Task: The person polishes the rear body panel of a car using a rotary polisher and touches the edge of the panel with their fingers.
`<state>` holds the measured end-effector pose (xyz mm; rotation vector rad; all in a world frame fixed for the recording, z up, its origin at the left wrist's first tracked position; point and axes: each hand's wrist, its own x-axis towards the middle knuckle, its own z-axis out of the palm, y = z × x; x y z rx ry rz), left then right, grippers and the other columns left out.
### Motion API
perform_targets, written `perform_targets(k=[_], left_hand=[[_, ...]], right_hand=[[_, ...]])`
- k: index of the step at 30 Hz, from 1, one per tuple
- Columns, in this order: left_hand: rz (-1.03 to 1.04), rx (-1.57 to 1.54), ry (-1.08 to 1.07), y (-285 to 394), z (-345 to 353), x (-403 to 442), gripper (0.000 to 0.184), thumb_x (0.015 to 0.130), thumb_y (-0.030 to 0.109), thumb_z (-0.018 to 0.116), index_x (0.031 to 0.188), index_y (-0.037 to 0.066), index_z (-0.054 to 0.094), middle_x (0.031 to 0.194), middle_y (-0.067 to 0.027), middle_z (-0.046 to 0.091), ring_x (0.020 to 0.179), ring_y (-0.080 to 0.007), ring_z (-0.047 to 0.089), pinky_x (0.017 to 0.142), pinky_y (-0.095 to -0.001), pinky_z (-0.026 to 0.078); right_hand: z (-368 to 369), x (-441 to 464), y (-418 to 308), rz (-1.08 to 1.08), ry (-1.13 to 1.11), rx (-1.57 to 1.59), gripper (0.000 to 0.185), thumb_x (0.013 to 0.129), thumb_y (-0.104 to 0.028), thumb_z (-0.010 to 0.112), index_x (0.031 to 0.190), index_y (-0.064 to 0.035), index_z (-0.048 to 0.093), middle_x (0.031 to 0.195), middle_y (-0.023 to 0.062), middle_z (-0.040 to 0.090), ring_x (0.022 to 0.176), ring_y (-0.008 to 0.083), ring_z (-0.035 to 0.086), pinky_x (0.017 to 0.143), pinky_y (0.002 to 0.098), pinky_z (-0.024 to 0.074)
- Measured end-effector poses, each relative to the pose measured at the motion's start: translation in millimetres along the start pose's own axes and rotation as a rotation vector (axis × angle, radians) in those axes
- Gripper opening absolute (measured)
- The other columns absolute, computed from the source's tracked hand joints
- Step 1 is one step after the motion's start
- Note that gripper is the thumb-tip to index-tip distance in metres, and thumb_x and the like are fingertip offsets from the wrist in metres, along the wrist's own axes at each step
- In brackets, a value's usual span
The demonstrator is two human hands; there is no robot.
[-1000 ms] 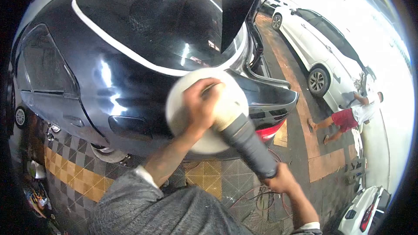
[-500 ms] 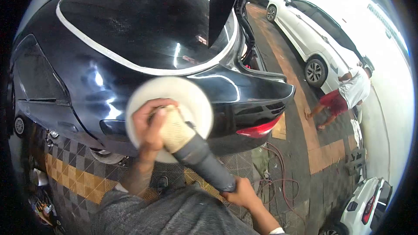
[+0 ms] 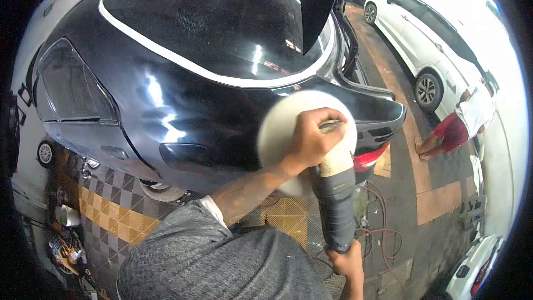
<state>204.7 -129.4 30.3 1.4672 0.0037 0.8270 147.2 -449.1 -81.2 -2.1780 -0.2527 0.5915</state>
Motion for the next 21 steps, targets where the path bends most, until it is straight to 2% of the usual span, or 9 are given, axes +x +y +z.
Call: perform_targets(k=[3, 5, 6, 8, 9, 10, 15, 19, 21], left_hand=[[0.05, 0.069, 0.034, 11.4, -42.8, -13.0, 0.016, 0.084, 0.011, 0.067, 0.09, -0.004, 0.071, 0.087, -0.0113, 0.073, 0.081, -0.0157, 0.068, 0.077, -0.0294, 0.053], [0.044, 0.128, 0.062, 28.0, -74.7, -24.6, 0.017, 0.084, 0.01, 0.064, 0.091, -0.004, 0.07, 0.088, -0.0121, 0.073, 0.083, -0.017, 0.068, 0.08, -0.0308, 0.053], [0.067, 0.151, 0.078, 34.2, -91.1, -31.4, 0.018, 0.084, 0.01, 0.063, 0.092, -0.004, 0.07, 0.089, -0.0127, 0.073, 0.086, -0.0181, 0.069, 0.082, -0.0316, 0.053], [0.194, 0.41, 0.079, 48.7, -127.8, -48.9, 0.021, 0.085, 0.012, 0.061, 0.096, -0.005, 0.07, 0.095, -0.0144, 0.073, 0.09, -0.0212, 0.069, 0.087, -0.0336, 0.053], [0.047, 0.368, 0.16, 55.4, -141.4, -61.3, 0.023, 0.086, 0.011, 0.06, 0.099, -0.005, 0.069, 0.097, -0.0156, 0.072, 0.091, -0.0224, 0.069, 0.089, -0.0345, 0.053], [0.02, 0.29, 0.203, 59.3, -154.9, -71.5, 0.025, 0.086, 0.01, 0.059, 0.102, -0.007, 0.068, 0.097, -0.018, 0.071, 0.089, -0.0238, 0.069, 0.086, -0.0354, 0.054], [0.09, 0.069, 0.331, 64.5, -192.7, -106.4, 0.029, 0.086, 0.009, 0.056, 0.107, -0.011, 0.062, 0.096, -0.0245, 0.069, 0.085, -0.0287, 0.07, 0.081, -0.0381, 0.056], [0.032, 0.102, 0.346, 71.0, -188.7, -104.5, 0.028, 0.087, 0.008, 0.056, 0.106, -0.011, 0.062, 0.097, -0.0238, 0.069, 0.086, -0.0278, 0.07, 0.081, -0.0372, 0.056], [-0.042, 0.084, 0.315, 69.6, -175.2, -94.4, 0.023, 0.087, 0.006, 0.06, 0.104, -0.009, 0.065, 0.098, -0.018, 0.07, 0.089, -0.0212, 0.068, 0.083, -0.0328, 0.054]], right_hand=[[20.0, -11.9, -59.9, -0.045, 0.057, -0.189, 0.04, 0.064, -0.019, 0.079, 0.082, 0.011, 0.06, 0.072, 0.0163, 0.064, 0.067, 0.0241, 0.062, 0.064, 0.038, 0.0511], [29.6, -11.7, -73.5, -0.069, -0.191, -0.092, 0.048, 0.061, -0.021, 0.08, 0.089, 0.0135, 0.062, 0.076, 0.0219, 0.066, 0.072, 0.0291, 0.066, 0.069, 0.0406, 0.0525], [40.8, -11.8, -52.0, -0.206, -0.033, -0.375, 0.049, 0.062, -0.023, 0.079, 0.095, 0.0112, 0.065, 0.078, 0.0264, 0.068, 0.074, 0.035, 0.069, 0.073, 0.042, 0.0538], [55.4, -3.9, -68.8, -0.205, -0.175, -0.319, 0.047, 0.063, -0.023, 0.078, 0.095, 0.0091, 0.067, 0.08, 0.0275, 0.068, 0.077, 0.0376, 0.069, 0.074, 0.0429, 0.0541], [62.2, -0.5, -78.7, -0.219, -0.327, -0.272, 0.046, 0.064, -0.024, 0.078, 0.096, 0.007, 0.068, 0.083, 0.0286, 0.069, 0.08, 0.0403, 0.07, 0.075, 0.0439, 0.0544], [70.7, 0.7, -84.7, -0.206, -0.315, -0.272, 0.046, 0.064, -0.024, 0.078, 0.096, 0.007, 0.068, 0.083, 0.0286, 0.069, 0.08, 0.0403, 0.07, 0.075, 0.0439, 0.0544], [103.8, 6.1, -102.4, -0.33, -0.396, -0.295, 0.047, 0.064, -0.026, 0.077, 0.098, 0.0041, 0.069, 0.085, 0.0274, 0.069, 0.082, 0.0431, 0.068, 0.076, 0.045, 0.0546], [100.3, 5.7, -92.8, -0.322, -0.407, -0.257, 0.047, 0.063, -0.025, 0.077, 0.099, 0.0038, 0.069, 0.086, 0.0266, 0.069, 0.082, 0.0421, 0.069, 0.077, 0.0447, 0.0548], [86.3, -1.1, -99.1, -0.281, -0.386, -0.251, 0.047, 0.063, -0.024, 0.077, 0.099, 0.0042, 0.069, 0.086, 0.0266, 0.07, 0.083, 0.041, 0.069, 0.077, 0.0438, 0.0549]])
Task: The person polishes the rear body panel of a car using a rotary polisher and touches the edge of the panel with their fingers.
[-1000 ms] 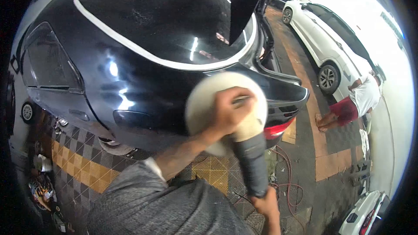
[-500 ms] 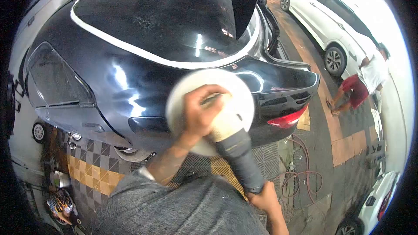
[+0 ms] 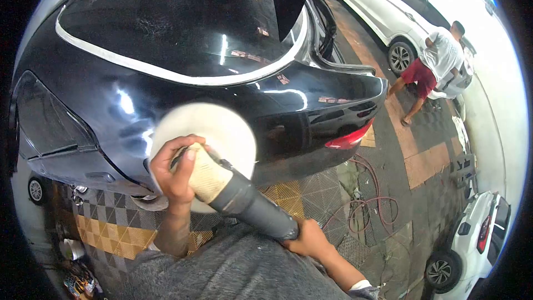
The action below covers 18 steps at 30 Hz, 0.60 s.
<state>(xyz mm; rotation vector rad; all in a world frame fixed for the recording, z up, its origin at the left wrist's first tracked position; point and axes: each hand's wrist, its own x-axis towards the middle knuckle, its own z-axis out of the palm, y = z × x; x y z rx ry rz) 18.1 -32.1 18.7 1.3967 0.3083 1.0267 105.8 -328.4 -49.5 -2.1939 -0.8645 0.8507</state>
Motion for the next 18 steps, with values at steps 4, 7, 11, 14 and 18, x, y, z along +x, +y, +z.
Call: perform_targets(k=[4, 7, 11, 14, 18], left_hand=[[0.057, 0.079, -0.138, -18.8, 42.0, 13.0, 0.022, 0.088, 0.008, 0.059, 0.103, -0.006, 0.066, 0.096, -0.0167, 0.071, 0.089, -0.0214, 0.068, 0.085, -0.0337, 0.054], [0.118, 0.008, -0.189, -32.8, 97.4, 22.8, 0.018, 0.085, 0.009, 0.063, 0.097, -0.004, 0.069, 0.091, -0.0129, 0.072, 0.087, -0.0181, 0.068, 0.084, -0.0325, 0.054], [0.056, -0.12, -0.251, -52.1, 166.7, 29.6, 0.014, 0.083, 0.009, 0.066, 0.09, -0.003, 0.07, 0.085, -0.0106, 0.072, 0.08, -0.0152, 0.068, 0.076, -0.0295, 0.054], [0.008, -0.198, -0.268, -54.8, 189.8, 29.1, 0.013, 0.08, 0.007, 0.068, 0.089, -0.003, 0.07, 0.083, -0.0094, 0.071, 0.076, -0.0134, 0.067, 0.071, -0.0282, 0.053], [-0.019, -0.171, -0.24, -46.9, 171.3, 26.0, 0.014, 0.08, 0.007, 0.069, 0.089, -0.004, 0.07, 0.083, -0.009, 0.071, 0.075, -0.0131, 0.067, 0.071, -0.0278, 0.053]], right_hand=[[-29.8, -24.9, 9.9, 0.21, 0.024, -0.023, 0.045, 0.063, -0.02, 0.077, 0.099, 0.0056, 0.069, 0.088, 0.0263, 0.07, 0.085, 0.0365, 0.071, 0.078, 0.0403, 0.0549], [-56.8, -45.4, 0.8, 0.31, 0.146, 0.026, 0.042, 0.064, -0.018, 0.079, 0.095, 0.0076, 0.068, 0.085, 0.0224, 0.071, 0.081, 0.027, 0.071, 0.076, 0.0374, 0.0538], [-71.1, -69.0, 25.2, 0.35, 0.317, -0.029, 0.037, 0.065, -0.018, 0.079, 0.091, 0.0075, 0.068, 0.074, 0.0144, 0.069, 0.07, 0.0188, 0.064, 0.069, 0.0358, 0.0516], [-75.2, -77.9, 46.2, 0.432, 0.29, 0.126, 0.035, 0.065, -0.016, 0.078, 0.089, 0.0072, 0.068, 0.073, 0.013, 0.068, 0.066, 0.0196, 0.063, 0.067, 0.0359, 0.0511], [-69.8, -75.6, 29.8, 0.449, 0.288, 0.048, 0.034, 0.066, -0.016, 0.079, 0.089, 0.0071, 0.069, 0.075, 0.0137, 0.07, 0.068, 0.0192, 0.064, 0.067, 0.0354, 0.0515]])
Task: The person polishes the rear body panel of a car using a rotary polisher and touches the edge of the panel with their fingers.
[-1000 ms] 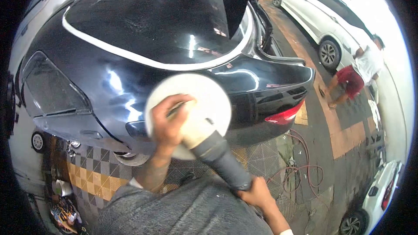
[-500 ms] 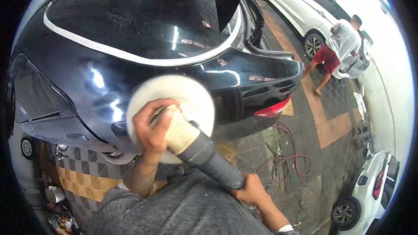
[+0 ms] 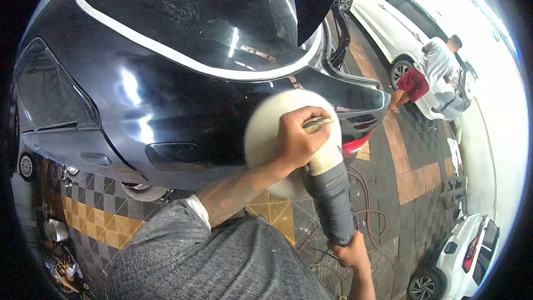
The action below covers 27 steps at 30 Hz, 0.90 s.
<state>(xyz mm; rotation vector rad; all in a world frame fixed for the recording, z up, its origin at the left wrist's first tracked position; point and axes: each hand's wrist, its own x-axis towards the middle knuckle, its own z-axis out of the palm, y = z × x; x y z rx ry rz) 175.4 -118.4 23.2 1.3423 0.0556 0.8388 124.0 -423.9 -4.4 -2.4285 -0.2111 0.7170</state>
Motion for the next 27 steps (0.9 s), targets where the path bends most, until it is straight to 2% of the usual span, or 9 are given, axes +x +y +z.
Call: perform_targets(k=[4, 5, 8, 10, 12, 15, 22, 25, 27], left_hand=[[0.052, 0.064, 0.038, 18.2, -42.3, -11.6, 0.014, 0.081, 0.007, 0.067, 0.09, -0.003, 0.07, 0.087, -0.0099, 0.072, 0.081, -0.0138, 0.067, 0.076, -0.0288, 0.053], [0.053, 0.098, 0.054, 27.6, -56.4, -17.6, 0.015, 0.082, 0.007, 0.066, 0.091, -0.003, 0.07, 0.089, -0.0106, 0.072, 0.083, -0.0142, 0.068, 0.078, -0.0292, 0.053], [0.141, 0.216, 0.124, 42.8, -105.1, -42.4, 0.019, 0.084, 0.006, 0.062, 0.099, -0.004, 0.068, 0.094, -0.0131, 0.072, 0.087, -0.0173, 0.068, 0.082, -0.0316, 0.054], [0.145, 0.224, 0.161, 49.2, -136.6, -63.1, 0.023, 0.085, 0.006, 0.061, 0.104, -0.006, 0.066, 0.096, -0.0163, 0.072, 0.089, -0.0212, 0.069, 0.084, -0.0341, 0.055], [0.113, 0.173, 0.189, 52.5, -158.3, -78.8, 0.024, 0.086, 0.006, 0.059, 0.105, -0.008, 0.064, 0.097, -0.0195, 0.071, 0.089, -0.0232, 0.069, 0.084, -0.0353, 0.055], [0.123, 0.135, 0.208, 56.2, -172.7, -87.0, 0.025, 0.087, 0.005, 0.057, 0.106, -0.009, 0.062, 0.097, -0.0232, 0.07, 0.088, -0.0252, 0.069, 0.082, -0.0364, 0.056], [0.059, 0.097, 0.155, 46.7, -126.6, -63.6, 0.024, 0.088, 0.01, 0.06, 0.104, -0.007, 0.065, 0.096, -0.019, 0.071, 0.088, -0.0224, 0.069, 0.083, -0.0344, 0.056], [0.102, 0.096, 0.086, 29.7, -90.1, -45.5, 0.019, 0.088, 0.009, 0.061, 0.099, -0.005, 0.068, 0.096, -0.0135, 0.072, 0.089, -0.0183, 0.068, 0.083, -0.0322, 0.054], [0.037, 0.0, 0.055, 11.2, -61.2, -35.8, 0.018, 0.086, 0.009, 0.064, 0.098, -0.003, 0.069, 0.093, -0.0113, 0.072, 0.087, -0.0157, 0.068, 0.082, -0.031, 0.054]], right_hand=[[20.0, -4.2, -25.2, -0.137, -0.012, -0.047, 0.036, 0.066, -0.017, 0.081, 0.09, 0.0073, 0.069, 0.076, 0.0166, 0.07, 0.07, 0.0203, 0.067, 0.068, 0.0355, 0.0522], [27.8, 6.6, -13.0, -0.189, -0.084, 0.033, 0.037, 0.065, -0.017, 0.082, 0.09, 0.0074, 0.069, 0.077, 0.0189, 0.071, 0.071, 0.0234, 0.069, 0.069, 0.037, 0.0531], [46.6, 20.4, -17.4, -0.251, -0.164, -0.136, 0.041, 0.064, -0.021, 0.083, 0.089, 0.008, 0.069, 0.08, 0.0251, 0.07, 0.075, 0.03, 0.072, 0.071, 0.0388, 0.0545], [67.6, 30.3, -18.2, -0.298, -0.216, -0.161, 0.045, 0.062, -0.023, 0.082, 0.091, 0.0079, 0.069, 0.083, 0.0291, 0.069, 0.083, 0.0393, 0.072, 0.073, 0.042, 0.0555], [82.7, 32.7, -34.9, -0.391, -0.237, -0.188, 0.045, 0.061, -0.021, 0.081, 0.093, 0.0082, 0.068, 0.083, 0.0288, 0.069, 0.084, 0.0399, 0.071, 0.075, 0.0421, 0.0555], [87.4, 29.4, -52.6, -0.379, -0.299, -0.233, 0.045, 0.061, -0.02, 0.079, 0.095, 0.0085, 0.068, 0.085, 0.0287, 0.069, 0.085, 0.0408, 0.07, 0.077, 0.0426, 0.0554], [58.0, 20.9, -38.7, -0.349, -0.254, -0.107, 0.047, 0.062, -0.022, 0.081, 0.095, 0.0085, 0.068, 0.085, 0.0269, 0.069, 0.083, 0.0393, 0.071, 0.076, 0.0406, 0.0548], [38.3, 17.5, -15.6, -0.164, -0.172, -0.139, 0.045, 0.064, -0.024, 0.082, 0.093, 0.0072, 0.069, 0.084, 0.0243, 0.071, 0.081, 0.0333, 0.073, 0.074, 0.0397, 0.0543], [26.0, 17.6, 18.3, -0.158, -0.11, -0.134, 0.044, 0.064, -0.024, 0.082, 0.093, 0.0071, 0.069, 0.083, 0.0232, 0.071, 0.08, 0.0306, 0.072, 0.073, 0.039, 0.054]])
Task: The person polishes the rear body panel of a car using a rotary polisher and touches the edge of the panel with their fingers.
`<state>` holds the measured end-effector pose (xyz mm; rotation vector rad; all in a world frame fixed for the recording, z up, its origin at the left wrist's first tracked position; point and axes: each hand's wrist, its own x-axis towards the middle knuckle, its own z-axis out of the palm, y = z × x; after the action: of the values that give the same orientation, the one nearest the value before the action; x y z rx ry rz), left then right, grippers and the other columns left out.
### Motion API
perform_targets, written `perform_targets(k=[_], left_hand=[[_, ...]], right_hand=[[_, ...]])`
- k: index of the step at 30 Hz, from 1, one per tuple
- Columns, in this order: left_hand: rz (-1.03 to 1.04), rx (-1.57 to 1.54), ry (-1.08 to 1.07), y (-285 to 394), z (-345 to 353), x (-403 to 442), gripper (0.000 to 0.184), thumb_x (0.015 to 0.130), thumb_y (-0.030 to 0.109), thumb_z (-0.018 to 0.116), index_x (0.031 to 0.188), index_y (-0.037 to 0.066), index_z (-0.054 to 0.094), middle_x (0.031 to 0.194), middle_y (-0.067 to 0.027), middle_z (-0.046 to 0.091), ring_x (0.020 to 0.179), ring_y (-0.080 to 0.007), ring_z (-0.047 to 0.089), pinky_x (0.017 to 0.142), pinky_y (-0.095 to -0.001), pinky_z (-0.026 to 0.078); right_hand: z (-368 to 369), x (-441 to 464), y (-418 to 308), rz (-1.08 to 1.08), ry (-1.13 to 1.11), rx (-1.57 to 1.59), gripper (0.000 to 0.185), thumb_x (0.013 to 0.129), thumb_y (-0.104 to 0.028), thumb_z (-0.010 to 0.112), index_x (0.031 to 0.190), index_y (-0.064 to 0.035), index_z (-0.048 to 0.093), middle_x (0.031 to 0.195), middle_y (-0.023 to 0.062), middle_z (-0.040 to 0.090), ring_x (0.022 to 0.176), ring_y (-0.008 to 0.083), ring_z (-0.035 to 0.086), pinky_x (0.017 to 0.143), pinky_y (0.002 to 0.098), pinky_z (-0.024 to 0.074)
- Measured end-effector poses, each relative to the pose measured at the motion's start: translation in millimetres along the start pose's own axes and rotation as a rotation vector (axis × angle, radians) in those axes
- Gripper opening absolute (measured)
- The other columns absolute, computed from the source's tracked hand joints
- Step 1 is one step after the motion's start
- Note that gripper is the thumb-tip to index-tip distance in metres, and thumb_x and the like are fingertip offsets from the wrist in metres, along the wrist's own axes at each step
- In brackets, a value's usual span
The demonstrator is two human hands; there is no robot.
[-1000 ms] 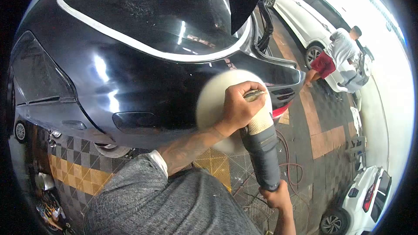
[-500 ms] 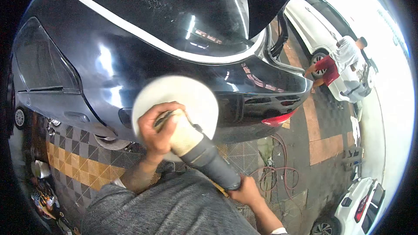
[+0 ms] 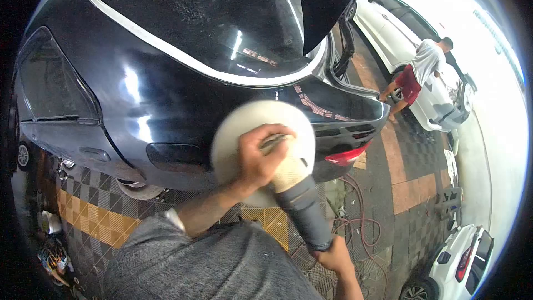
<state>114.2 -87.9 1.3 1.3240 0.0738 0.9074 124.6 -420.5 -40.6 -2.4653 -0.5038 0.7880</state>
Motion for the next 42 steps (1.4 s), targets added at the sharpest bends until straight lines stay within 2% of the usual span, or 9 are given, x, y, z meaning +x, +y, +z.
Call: perform_targets(k=[3, 5, 10, 14, 15, 20, 24, 36, 42], left_hand=[[-0.015, -0.048, -0.073, -9.2, 36.2, 12.0, 0.014, 0.084, 0.008, 0.066, 0.093, -0.003, 0.069, 0.089, -0.01, 0.072, 0.083, -0.0142, 0.067, 0.077, -0.029, 0.054], [-0.02, -0.009, -0.084, -17.8, 49.9, 14.7, 0.015, 0.084, 0.008, 0.066, 0.093, -0.003, 0.069, 0.088, -0.0099, 0.072, 0.081, -0.014, 0.067, 0.076, -0.0287, 0.053], [-0.026, 0.033, -0.045, -0.8, 27.3, 9.2, 0.017, 0.082, 0.009, 0.066, 0.092, -0.004, 0.07, 0.086, -0.0107, 0.072, 0.081, -0.0152, 0.068, 0.077, -0.0293, 0.054], [0.072, 0.218, -0.007, 22.0, -35.4, -2.4, 0.022, 0.083, 0.009, 0.062, 0.099, -0.004, 0.069, 0.094, -0.0143, 0.073, 0.089, -0.0197, 0.069, 0.086, -0.0336, 0.054], [0.049, 0.245, 0.004, 31.3, -53.4, -6.6, 0.024, 0.083, 0.009, 0.062, 0.101, -0.005, 0.068, 0.096, -0.0148, 0.072, 0.09, -0.0208, 0.069, 0.086, -0.0342, 0.054], [0.062, 0.133, 0.079, 56.8, -93.3, -15.3, 0.023, 0.087, 0.005, 0.057, 0.104, -0.009, 0.064, 0.096, -0.0198, 0.07, 0.088, -0.0235, 0.068, 0.082, -0.0353, 0.056], [0.002, 0.132, 0.114, 49.8, -78.7, -14.3, 0.023, 0.087, 0.005, 0.057, 0.104, -0.009, 0.064, 0.097, -0.0204, 0.07, 0.088, -0.0231, 0.069, 0.082, -0.0352, 0.056], [0.007, 0.019, -0.107, -9.8, 52.6, 40.1, 0.017, 0.085, 0.01, 0.065, 0.093, -0.005, 0.07, 0.089, -0.011, 0.072, 0.083, -0.0152, 0.068, 0.079, -0.0297, 0.053], [0.013, 0.031, -0.061, -8.0, 49.6, 40.2, 0.018, 0.085, 0.011, 0.068, 0.094, -0.004, 0.07, 0.088, -0.0098, 0.072, 0.082, -0.0151, 0.067, 0.078, -0.0288, 0.053]], right_hand=[[-12.8, -19.1, -29.3, 0.068, 0.122, 0.064, 0.042, 0.065, -0.023, 0.081, 0.09, 0.0076, 0.069, 0.079, 0.0182, 0.071, 0.075, 0.0212, 0.07, 0.071, 0.0362, 0.0528], [-10.6, -17.9, -0.4, 0.085, 0.13, 0.138, 0.032, 0.066, -0.018, 0.084, 0.081, 0.0017, 0.064, 0.074, 0.0063, 0.066, 0.063, 0.0153, 0.06, 0.058, 0.0322, 0.0482], [9.6, -15.9, -8.5, 0.132, 0.088, 0.11, 0.038, 0.066, -0.023, 0.086, 0.086, 0.0034, 0.067, 0.074, 0.0068, 0.067, 0.064, 0.0158, 0.062, 0.06, 0.0331, 0.0495], [37.7, 5.2, -36.5, -0.107, -0.008, 0.066, 0.041, 0.063, -0.021, 0.082, 0.087, 0.0099, 0.068, 0.082, 0.0249, 0.071, 0.077, 0.0327, 0.073, 0.071, 0.0399, 0.0552], [35.3, 7.4, -61.1, 0.02, -0.134, 0.054, 0.044, 0.063, -0.023, 0.08, 0.089, 0.0098, 0.068, 0.083, 0.0259, 0.07, 0.079, 0.0355, 0.072, 0.073, 0.0406, 0.0554], [51.2, 28.9, -82.1, -0.215, -0.153, 0.009, 0.045, 0.063, -0.025, 0.079, 0.089, 0.0093, 0.067, 0.082, 0.0269, 0.07, 0.082, 0.0369, 0.072, 0.077, 0.0409, 0.0548], [37.8, 33.3, -64.6, -0.137, -0.142, -0.056, 0.043, 0.062, -0.023, 0.079, 0.088, 0.009, 0.067, 0.082, 0.0279, 0.069, 0.083, 0.0399, 0.071, 0.076, 0.041, 0.0548], [-25.2, -3.3, -31.1, 0.108, 0.116, 0.149, 0.036, 0.067, -0.019, 0.081, 0.089, 0.0063, 0.069, 0.075, 0.0099, 0.068, 0.07, 0.0155, 0.062, 0.068, 0.0333, 0.051], [-26.0, 8.4, -3.8, 0.061, 0.058, 0.129, 0.035, 0.066, -0.019, 0.08, 0.087, 0.0063, 0.068, 0.074, 0.0146, 0.068, 0.068, 0.019, 0.065, 0.067, 0.035, 0.0518]])
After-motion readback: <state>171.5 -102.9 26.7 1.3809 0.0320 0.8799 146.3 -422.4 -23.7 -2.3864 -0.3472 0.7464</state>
